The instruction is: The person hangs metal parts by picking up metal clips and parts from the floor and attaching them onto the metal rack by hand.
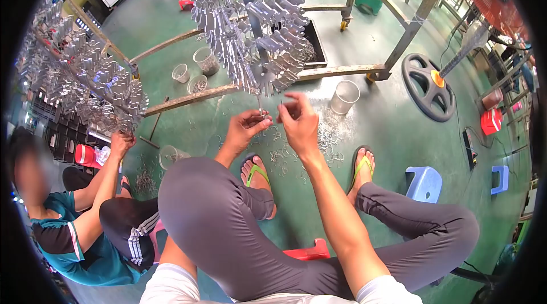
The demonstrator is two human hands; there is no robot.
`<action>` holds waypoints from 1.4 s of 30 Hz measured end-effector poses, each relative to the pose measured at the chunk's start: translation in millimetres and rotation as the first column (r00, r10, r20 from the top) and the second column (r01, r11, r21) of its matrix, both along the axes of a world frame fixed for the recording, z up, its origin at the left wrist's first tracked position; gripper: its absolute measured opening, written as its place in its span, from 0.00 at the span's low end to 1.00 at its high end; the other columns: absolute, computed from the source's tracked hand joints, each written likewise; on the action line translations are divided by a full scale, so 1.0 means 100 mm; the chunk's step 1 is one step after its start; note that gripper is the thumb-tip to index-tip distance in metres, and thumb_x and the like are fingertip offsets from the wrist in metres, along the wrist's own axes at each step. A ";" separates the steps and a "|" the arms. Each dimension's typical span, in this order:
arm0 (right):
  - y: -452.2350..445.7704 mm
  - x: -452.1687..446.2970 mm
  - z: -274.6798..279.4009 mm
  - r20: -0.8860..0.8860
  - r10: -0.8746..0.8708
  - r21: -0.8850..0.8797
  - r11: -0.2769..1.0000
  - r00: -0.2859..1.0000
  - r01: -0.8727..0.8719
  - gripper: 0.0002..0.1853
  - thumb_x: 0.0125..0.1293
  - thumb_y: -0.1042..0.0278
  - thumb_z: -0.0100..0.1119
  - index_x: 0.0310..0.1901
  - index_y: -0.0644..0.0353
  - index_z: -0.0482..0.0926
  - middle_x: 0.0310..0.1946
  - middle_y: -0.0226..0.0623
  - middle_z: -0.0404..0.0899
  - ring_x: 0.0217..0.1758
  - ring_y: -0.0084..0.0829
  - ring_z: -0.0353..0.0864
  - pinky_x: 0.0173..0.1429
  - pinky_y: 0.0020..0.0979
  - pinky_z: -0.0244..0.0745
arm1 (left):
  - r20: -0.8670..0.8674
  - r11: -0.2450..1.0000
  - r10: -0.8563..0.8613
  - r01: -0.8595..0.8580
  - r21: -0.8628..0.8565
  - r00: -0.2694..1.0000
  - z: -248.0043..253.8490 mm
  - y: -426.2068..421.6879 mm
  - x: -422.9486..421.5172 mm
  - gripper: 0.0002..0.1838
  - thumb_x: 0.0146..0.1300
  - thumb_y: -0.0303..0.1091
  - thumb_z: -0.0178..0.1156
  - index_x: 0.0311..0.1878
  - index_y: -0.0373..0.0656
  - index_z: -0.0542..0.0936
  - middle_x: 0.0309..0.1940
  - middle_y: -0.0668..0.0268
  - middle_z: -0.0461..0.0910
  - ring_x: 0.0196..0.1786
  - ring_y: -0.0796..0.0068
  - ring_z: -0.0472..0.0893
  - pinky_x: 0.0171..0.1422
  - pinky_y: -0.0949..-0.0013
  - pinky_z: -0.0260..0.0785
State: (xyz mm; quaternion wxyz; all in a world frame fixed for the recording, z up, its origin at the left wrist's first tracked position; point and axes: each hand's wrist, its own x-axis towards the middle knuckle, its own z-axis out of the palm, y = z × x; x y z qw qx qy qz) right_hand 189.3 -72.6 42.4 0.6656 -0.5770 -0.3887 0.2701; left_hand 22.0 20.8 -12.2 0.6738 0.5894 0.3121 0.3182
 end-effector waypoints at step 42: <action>0.39 0.53 1.45 0.145 0.282 0.157 0.940 0.948 -0.304 0.12 0.71 0.70 0.69 0.45 0.73 0.88 0.29 0.39 0.89 0.28 0.22 0.86 0.34 0.27 0.82 | -0.223 0.971 -0.239 0.236 -0.038 0.945 2.58 0.40 0.21 0.29 0.72 0.53 0.66 0.65 0.41 0.81 0.58 0.64 0.86 0.60 0.73 0.82 0.66 0.64 0.73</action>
